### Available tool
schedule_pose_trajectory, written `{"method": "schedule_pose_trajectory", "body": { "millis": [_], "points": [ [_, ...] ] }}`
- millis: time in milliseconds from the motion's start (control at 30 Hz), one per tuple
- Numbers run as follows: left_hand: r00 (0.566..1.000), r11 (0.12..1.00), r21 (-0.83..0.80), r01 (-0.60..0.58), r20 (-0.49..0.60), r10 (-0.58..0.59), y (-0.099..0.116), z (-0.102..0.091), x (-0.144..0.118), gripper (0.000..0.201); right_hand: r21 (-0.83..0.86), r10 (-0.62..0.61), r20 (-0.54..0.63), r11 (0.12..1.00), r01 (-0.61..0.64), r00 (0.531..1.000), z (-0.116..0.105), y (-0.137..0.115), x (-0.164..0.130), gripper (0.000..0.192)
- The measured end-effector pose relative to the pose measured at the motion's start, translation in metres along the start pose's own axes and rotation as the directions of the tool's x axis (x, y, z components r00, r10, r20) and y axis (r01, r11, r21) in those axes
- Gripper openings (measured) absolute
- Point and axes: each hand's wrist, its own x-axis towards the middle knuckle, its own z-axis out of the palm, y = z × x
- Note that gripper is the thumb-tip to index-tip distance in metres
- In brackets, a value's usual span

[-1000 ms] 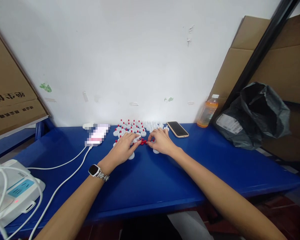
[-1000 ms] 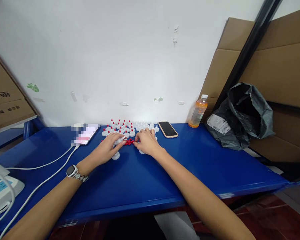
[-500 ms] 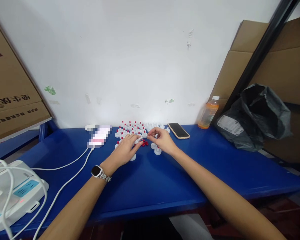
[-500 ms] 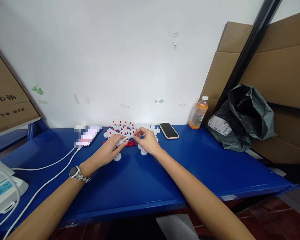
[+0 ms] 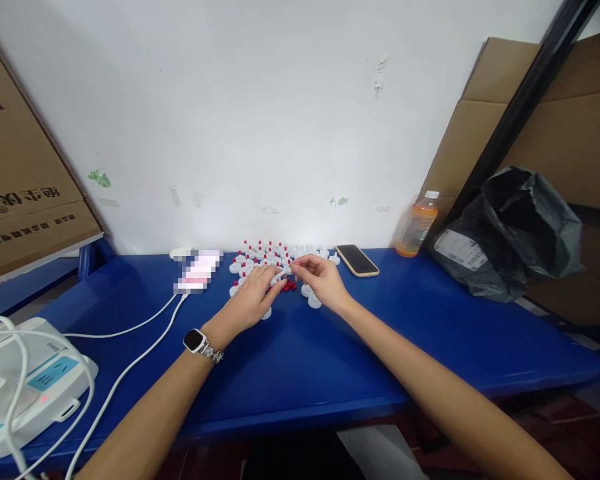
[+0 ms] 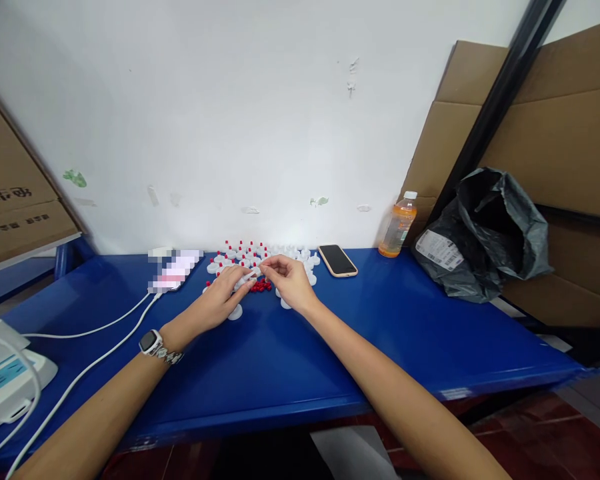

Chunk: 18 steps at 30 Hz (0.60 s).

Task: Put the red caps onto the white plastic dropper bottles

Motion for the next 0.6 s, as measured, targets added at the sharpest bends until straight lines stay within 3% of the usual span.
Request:
{"method": "schedule_pose_trajectory", "body": {
  "millis": [333,600],
  "points": [
    [0.998,0.999,-0.008,-0.048,0.047,0.048,0.012,-0.003,-0.001,0.033,0.088,0.071,0.001,0.994,-0.071,0.997,0.006,-0.006,-0.005,0.038],
    [1.000,0.998,-0.052,-0.026,0.016,0.027,0.014,0.003,-0.005,0.042,0.087,0.123,0.053,0.988,-0.128,0.991,0.010,-0.013,-0.007,0.041]
  ]
}}
